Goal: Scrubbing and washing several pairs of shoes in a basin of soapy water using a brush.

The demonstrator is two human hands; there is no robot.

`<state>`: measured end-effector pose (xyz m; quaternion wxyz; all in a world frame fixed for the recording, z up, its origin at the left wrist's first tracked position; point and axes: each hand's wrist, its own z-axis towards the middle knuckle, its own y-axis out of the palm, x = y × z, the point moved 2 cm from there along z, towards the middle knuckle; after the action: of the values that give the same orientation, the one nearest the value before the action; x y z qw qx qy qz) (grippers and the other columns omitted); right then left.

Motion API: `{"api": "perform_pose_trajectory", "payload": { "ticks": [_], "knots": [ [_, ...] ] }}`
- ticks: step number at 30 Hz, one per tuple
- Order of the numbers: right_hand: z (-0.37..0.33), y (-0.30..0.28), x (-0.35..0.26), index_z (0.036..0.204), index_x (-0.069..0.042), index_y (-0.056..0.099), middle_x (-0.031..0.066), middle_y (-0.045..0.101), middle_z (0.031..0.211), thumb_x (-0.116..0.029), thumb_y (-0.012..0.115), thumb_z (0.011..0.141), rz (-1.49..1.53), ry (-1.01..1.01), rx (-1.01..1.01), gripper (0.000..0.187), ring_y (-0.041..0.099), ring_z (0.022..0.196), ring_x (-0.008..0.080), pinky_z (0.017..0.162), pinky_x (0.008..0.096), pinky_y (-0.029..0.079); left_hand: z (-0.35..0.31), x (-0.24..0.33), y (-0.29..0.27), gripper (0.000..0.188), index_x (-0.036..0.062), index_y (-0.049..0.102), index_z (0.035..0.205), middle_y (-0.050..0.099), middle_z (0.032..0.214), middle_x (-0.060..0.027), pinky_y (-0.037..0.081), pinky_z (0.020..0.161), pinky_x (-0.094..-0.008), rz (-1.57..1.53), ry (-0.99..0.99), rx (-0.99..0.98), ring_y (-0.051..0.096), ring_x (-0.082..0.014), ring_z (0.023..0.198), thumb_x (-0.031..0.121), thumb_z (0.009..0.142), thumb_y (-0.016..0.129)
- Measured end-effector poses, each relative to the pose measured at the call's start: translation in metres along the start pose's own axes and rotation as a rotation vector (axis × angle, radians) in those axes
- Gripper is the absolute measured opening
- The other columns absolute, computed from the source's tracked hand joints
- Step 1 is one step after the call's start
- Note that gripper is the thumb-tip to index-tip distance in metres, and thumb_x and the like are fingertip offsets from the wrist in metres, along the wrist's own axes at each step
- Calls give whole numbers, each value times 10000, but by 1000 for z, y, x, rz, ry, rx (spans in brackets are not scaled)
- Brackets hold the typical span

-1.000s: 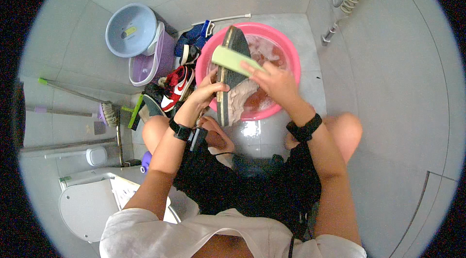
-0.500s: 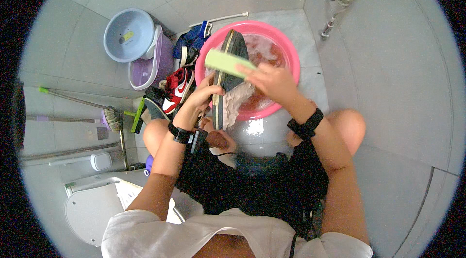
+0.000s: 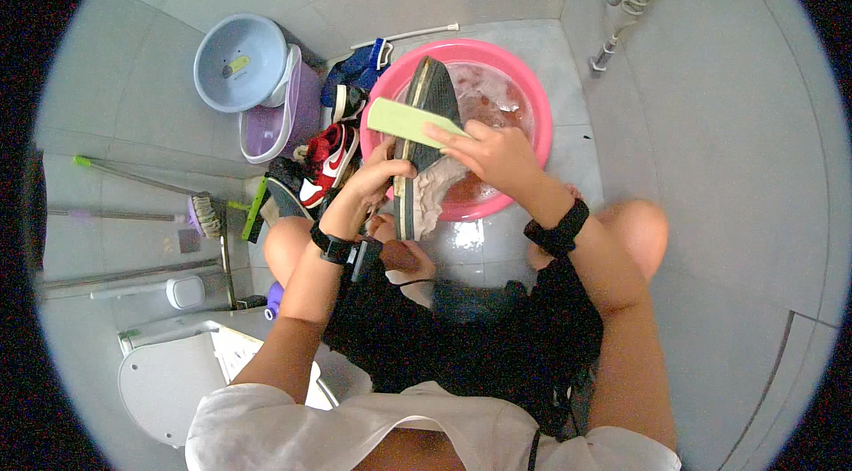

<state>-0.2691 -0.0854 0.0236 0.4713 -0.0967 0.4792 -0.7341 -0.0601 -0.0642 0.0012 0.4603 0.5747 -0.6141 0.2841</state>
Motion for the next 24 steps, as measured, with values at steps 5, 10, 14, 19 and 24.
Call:
{"api": "perform_pose_trajectory", "payload": {
  "ticks": [5, 10, 14, 19, 24],
  "knots": [
    [10, -8, 32, 1223, -302, 518, 56, 422, 595, -311, 593, 803, 7, 243, 152, 427, 502, 467, 218, 422, 341, 423, 3, 3, 1, 776, -62, 310, 1287, 507, 1117, -139, 430, 830, -285, -16, 1, -15, 507, -202, 1007, 10, 575, 610],
    [2, -6, 19, 1220, -312, 518, 67, 453, 596, -299, 584, 810, -27, 105, 47, 416, 507, 471, 211, 423, 345, 419, 4, 6, 2, 746, -66, 337, 1267, 508, 1102, -139, 427, 827, -287, 35, -18, 10, 506, -201, 994, 14, 576, 605],
    [1, -3, 14, 1217, -325, 518, 64, 458, 599, -294, 592, 803, -30, 112, 39, 422, 519, 480, 207, 427, 343, 421, 5, -1, 1, 721, -65, 364, 1244, 507, 1096, -133, 424, 814, -294, 48, 1, 1, 507, -200, 965, 57, 578, 614],
    [0, 4, 28, 1194, -290, 545, 61, 443, 600, -251, 585, 805, -54, 133, 145, 393, 501, 459, 207, 428, 339, 424, 11, -9, -10, 681, -66, 393, 1216, 513, 1076, -147, 422, 787, -288, 131, -47, 55, 510, -195, 947, 92, 602, 643],
    [-10, 10, -14, 1196, -281, 539, 41, 453, 601, -245, 570, 817, 59, -88, -45, 382, 489, 445, 187, 396, 322, 416, 0, -7, -4, 643, -59, 418, 1188, 557, 895, -71, 442, 699, -274, 17, 52, 86, 535, -151, 797, 148, 633, 671]
  ]
}}
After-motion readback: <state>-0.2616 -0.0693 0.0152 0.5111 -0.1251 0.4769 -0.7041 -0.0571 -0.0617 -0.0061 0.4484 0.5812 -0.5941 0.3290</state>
